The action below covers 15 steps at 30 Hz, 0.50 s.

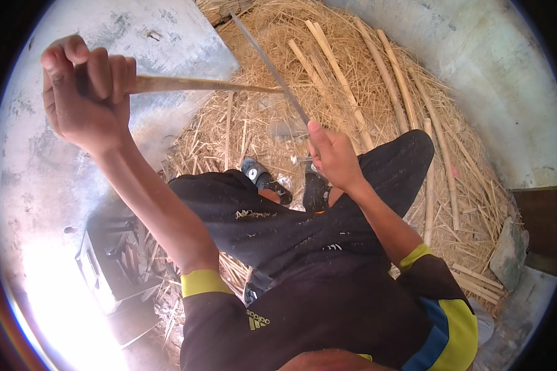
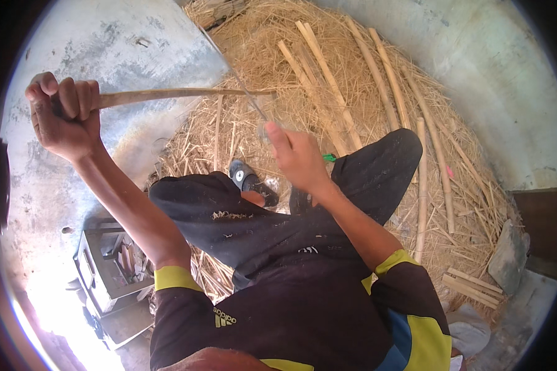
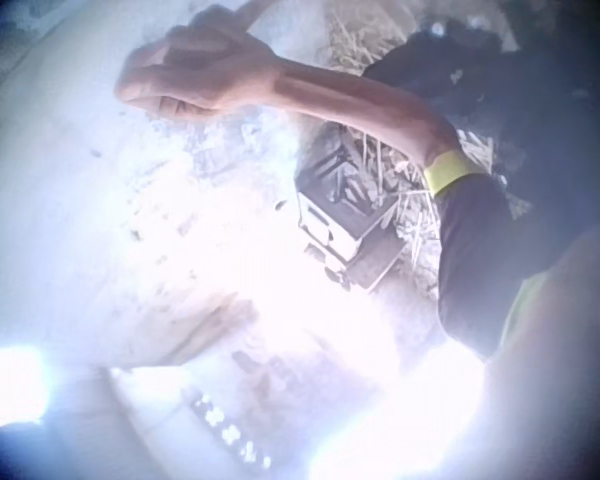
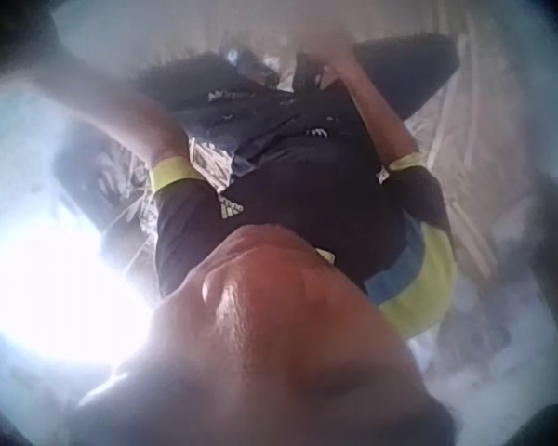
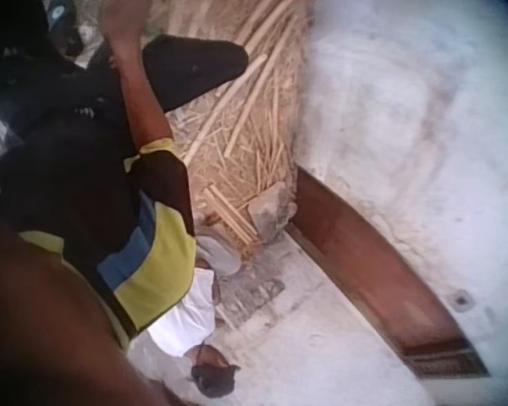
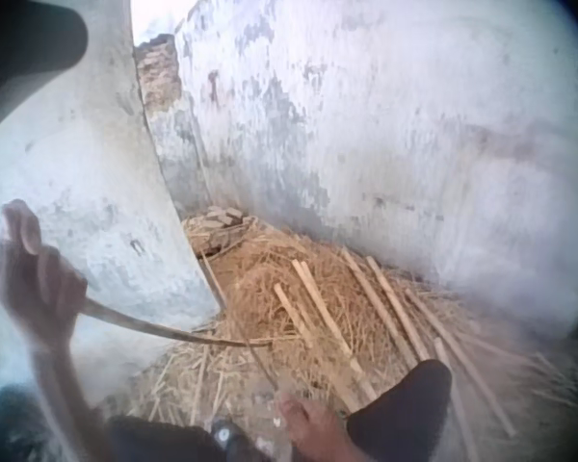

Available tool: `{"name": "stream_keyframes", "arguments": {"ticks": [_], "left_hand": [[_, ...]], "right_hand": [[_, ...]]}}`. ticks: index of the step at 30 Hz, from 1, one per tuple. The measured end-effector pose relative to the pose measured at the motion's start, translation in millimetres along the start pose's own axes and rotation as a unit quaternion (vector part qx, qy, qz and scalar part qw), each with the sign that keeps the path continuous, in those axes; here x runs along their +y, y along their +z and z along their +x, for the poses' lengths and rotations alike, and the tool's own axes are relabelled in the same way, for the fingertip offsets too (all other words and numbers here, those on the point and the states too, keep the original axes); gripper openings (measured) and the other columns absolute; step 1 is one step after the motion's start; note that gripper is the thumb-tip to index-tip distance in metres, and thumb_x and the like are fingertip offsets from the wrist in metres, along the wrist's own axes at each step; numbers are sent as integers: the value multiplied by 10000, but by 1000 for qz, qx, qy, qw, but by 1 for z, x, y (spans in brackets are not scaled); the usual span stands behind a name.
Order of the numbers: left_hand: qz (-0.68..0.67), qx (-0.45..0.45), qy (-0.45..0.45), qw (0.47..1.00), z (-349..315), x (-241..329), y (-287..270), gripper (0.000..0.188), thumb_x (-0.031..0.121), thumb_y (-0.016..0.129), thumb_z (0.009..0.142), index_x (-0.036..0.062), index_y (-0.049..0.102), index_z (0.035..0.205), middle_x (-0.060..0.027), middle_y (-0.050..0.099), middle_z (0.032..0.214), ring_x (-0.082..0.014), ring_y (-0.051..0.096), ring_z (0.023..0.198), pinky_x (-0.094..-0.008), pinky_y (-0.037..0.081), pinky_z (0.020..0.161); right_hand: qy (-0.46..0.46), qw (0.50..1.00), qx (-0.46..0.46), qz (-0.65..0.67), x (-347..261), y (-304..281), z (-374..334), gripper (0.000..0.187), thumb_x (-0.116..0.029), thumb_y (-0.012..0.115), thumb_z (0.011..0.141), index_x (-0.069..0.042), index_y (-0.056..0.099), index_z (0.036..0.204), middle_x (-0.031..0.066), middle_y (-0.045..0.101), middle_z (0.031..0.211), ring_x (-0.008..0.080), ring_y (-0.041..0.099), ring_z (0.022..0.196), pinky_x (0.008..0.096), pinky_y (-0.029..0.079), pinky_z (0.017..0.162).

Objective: The person sits on a straw-covered floor and uses a green utility knife to sharpen a thin wooden stick. They hold the stick in their left hand and scrape the blade along its length to create a pointed tip, occasionally rotating the stick to work on different sides.

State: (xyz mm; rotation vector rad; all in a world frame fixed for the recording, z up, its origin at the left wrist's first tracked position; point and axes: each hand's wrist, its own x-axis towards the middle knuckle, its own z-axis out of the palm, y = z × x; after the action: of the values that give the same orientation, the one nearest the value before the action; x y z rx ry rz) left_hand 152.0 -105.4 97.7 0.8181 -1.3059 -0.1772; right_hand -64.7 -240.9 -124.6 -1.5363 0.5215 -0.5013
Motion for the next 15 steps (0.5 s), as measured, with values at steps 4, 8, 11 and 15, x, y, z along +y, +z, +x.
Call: {"name": "stream_keyframes", "arguments": {"ticks": [4,8,11,15], "left_hand": [[6,-29,8,1000,8,-5,3,294,210,322,1013,80,572,930,50,226,466,-82,138,393,-267,181,400],[-23,-54,0,998,15,-4,2,302,205,332,1010,68,590,936,60,237,467,-85,177,382,-253,212,389],[86,17,3,996,5,-57,-2,293,194,374,1017,65,612,905,69,280,453,-56,210,360,-248,202,339],[151,35,33,987,-2,-62,7,332,214,358,1041,62,652,1016,79,279,442,-35,179,361,-242,152,333]], "right_hand": [[-156,987,45,11,-16,23,-3,564,-481,442,1002,-76,450,610,-18,377,501,71,352,404,260,264,379],[167,978,-7,-121,79,20,22,705,-544,369,989,28,523,607,93,486,512,185,504,503,375,378,508],[243,969,-41,-25,22,-1,25,735,-592,363,976,1,533,576,63,495,507,169,492,466,359,379,490],[65,996,-48,38,-29,-13,14,648,-517,401,1001,-35,488,577,-4,432,487,92,422,449,274,326,461]]}}
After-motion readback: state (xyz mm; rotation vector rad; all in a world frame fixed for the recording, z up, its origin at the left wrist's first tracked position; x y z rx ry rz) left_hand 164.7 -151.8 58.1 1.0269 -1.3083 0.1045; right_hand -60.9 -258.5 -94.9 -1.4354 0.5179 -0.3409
